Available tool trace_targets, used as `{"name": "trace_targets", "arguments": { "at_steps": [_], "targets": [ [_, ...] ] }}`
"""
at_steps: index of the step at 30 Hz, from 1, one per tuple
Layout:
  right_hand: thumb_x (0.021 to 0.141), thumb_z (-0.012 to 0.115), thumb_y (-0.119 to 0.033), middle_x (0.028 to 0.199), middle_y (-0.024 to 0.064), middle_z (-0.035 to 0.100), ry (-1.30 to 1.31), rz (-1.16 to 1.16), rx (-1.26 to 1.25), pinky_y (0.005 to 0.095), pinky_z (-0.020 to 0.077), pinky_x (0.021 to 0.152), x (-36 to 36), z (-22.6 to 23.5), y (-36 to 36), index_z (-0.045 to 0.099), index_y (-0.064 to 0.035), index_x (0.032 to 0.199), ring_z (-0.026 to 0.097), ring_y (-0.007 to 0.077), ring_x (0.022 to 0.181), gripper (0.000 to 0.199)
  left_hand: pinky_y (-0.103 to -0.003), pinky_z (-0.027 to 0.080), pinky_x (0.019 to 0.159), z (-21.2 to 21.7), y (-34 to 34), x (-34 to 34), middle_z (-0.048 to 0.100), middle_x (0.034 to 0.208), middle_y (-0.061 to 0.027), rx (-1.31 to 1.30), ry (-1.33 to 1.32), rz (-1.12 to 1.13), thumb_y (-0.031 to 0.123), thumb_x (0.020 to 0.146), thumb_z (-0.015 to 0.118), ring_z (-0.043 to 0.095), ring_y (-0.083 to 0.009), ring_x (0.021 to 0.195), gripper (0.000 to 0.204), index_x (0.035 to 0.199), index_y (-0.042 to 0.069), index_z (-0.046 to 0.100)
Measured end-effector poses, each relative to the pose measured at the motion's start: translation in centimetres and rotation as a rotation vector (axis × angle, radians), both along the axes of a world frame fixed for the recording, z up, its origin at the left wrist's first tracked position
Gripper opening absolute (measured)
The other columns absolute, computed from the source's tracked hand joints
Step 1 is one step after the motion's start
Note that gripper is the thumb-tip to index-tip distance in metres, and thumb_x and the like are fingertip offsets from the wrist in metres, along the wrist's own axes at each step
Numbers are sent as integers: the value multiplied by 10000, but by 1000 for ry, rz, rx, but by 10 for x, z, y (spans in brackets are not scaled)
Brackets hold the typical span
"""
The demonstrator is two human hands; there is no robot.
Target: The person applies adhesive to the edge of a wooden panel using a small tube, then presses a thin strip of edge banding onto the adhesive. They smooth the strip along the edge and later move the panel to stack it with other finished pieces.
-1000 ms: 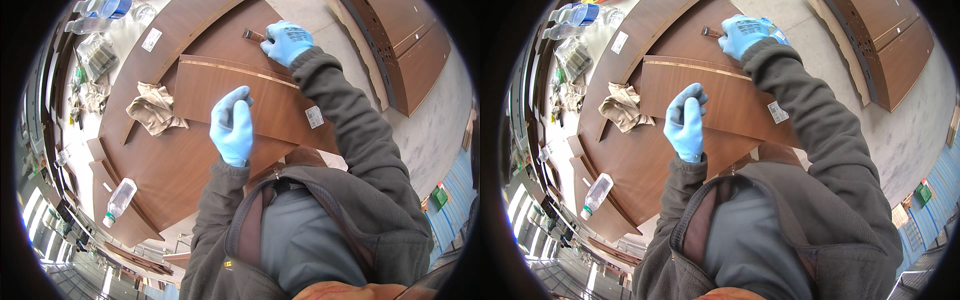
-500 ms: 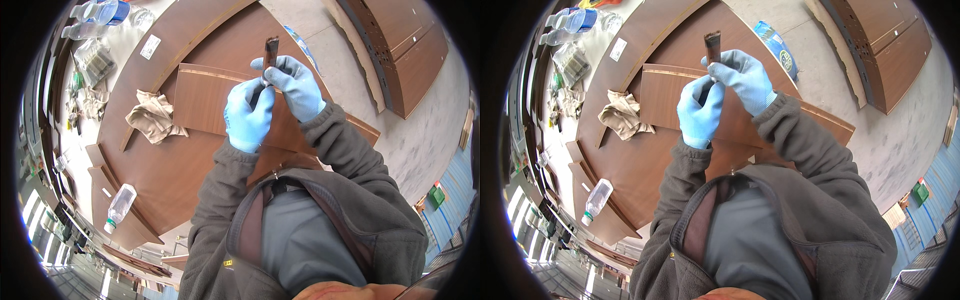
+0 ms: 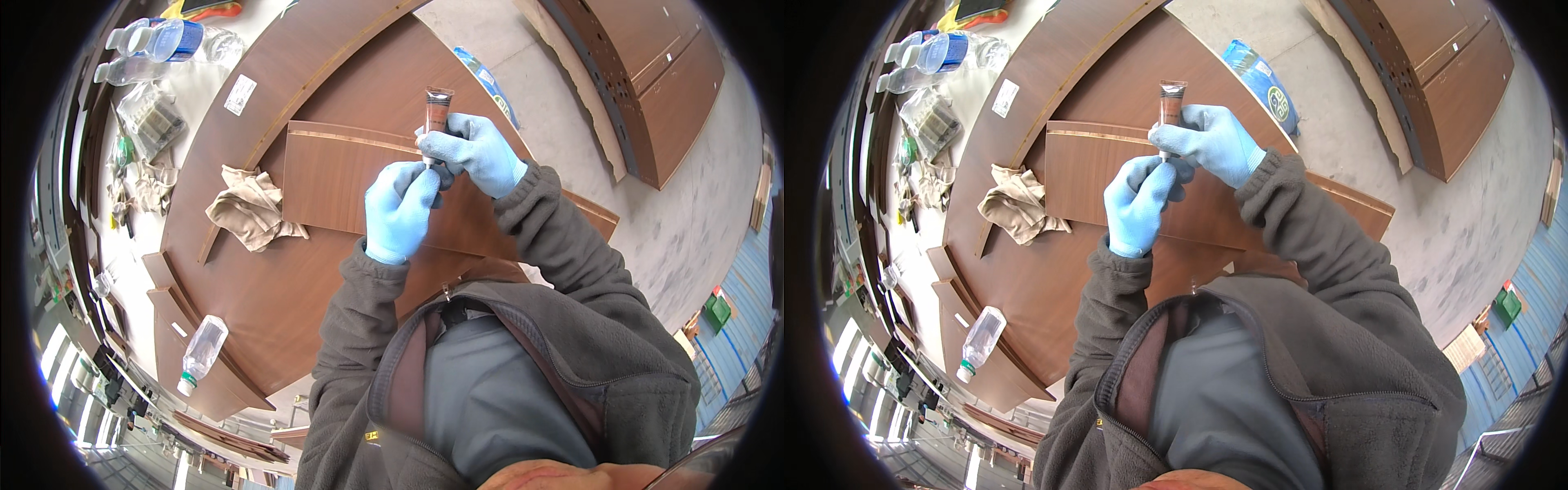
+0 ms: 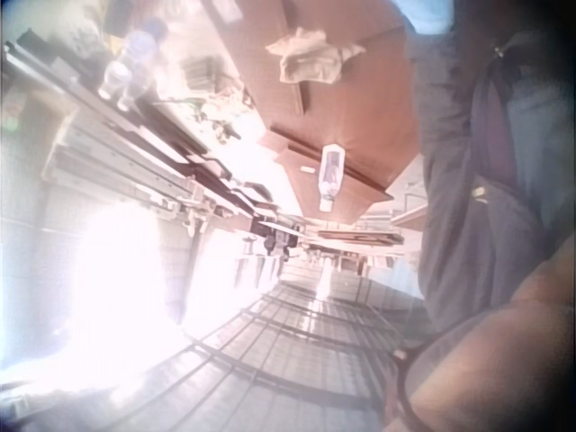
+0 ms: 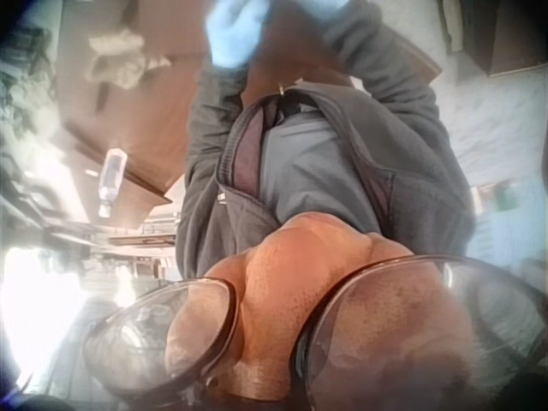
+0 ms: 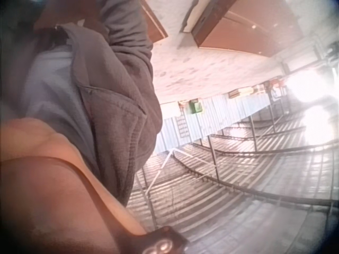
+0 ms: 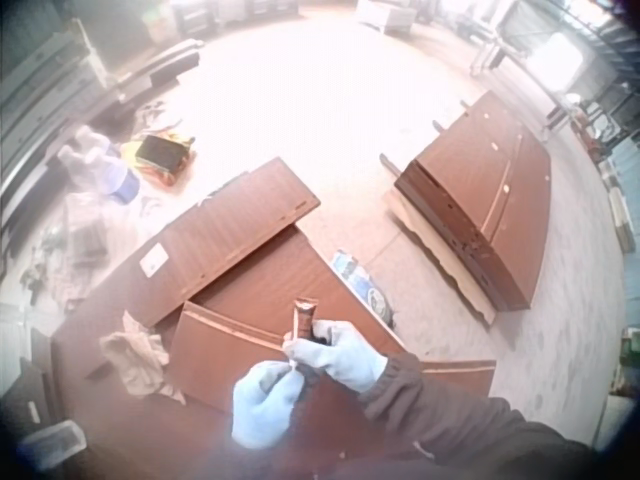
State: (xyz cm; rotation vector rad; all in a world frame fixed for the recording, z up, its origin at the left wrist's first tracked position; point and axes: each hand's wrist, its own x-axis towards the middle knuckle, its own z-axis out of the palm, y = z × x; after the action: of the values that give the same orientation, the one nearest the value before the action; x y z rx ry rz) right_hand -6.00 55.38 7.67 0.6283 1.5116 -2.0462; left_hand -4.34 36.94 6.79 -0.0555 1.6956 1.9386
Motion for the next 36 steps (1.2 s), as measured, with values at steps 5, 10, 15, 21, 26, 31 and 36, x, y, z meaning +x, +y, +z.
{"name": "trace_targets", "arguments": {
  "at_steps": [5,10,15,21,26,31,36],
  "targets": [
    [983,733,-262,797,17,661,26,39,80,226,470,588,-2,5,-6,701,8,1029,586,64,656,276,-219,457,592,4,-2,1,761,964,-105,38,-102,-7,143,1044,599,657,-93,729,205,1080,-43,678],
    [974,746,-283,775,21,659,15,51,136,230,477,582,-2,7,-9,703,4,987,592,68,645,291,-221,457,591,6,-5,1,764,951,-105,49,-122,-4,145,1040,601,660,-98,721,207,1069,-42,684],
    [968,754,-297,781,26,667,4,50,92,230,478,575,1,2,-9,707,5,988,598,68,646,307,-225,460,588,8,-5,3,763,933,-105,25,-111,-2,143,1035,603,661,-103,713,205,1048,-42,689],
    [967,737,-249,794,45,706,56,-102,39,230,468,562,4,9,-8,719,10,962,620,87,655,259,-229,478,596,13,-10,2,761,917,-97,78,-163,-47,118,1010,594,661,-106,695,188,990,-34,701],
    [1026,658,-165,865,120,718,166,-411,189,226,460,529,-13,4,26,707,36,1104,583,78,602,221,-224,495,621,6,-28,18,763,960,-93,-17,-254,-23,115,1010,572,668,-112,722,185,995,-25,692],
    [958,715,-35,968,121,759,406,-195,160,283,611,696,12,-38,1,674,52,1193,716,145,771,254,-268,571,724,-43,-32,9,748,977,-106,-355,338,210,-4,1009,570,678,-129,788,124,1048,-30,686],
    [942,736,-8,958,105,749,529,-188,229,270,606,693,16,-75,-12,676,48,1153,709,137,755,226,-387,601,760,-66,-31,8,769,908,-145,-506,640,192,41,882,677,744,-311,822,103,925,16,767]
  ]
}}
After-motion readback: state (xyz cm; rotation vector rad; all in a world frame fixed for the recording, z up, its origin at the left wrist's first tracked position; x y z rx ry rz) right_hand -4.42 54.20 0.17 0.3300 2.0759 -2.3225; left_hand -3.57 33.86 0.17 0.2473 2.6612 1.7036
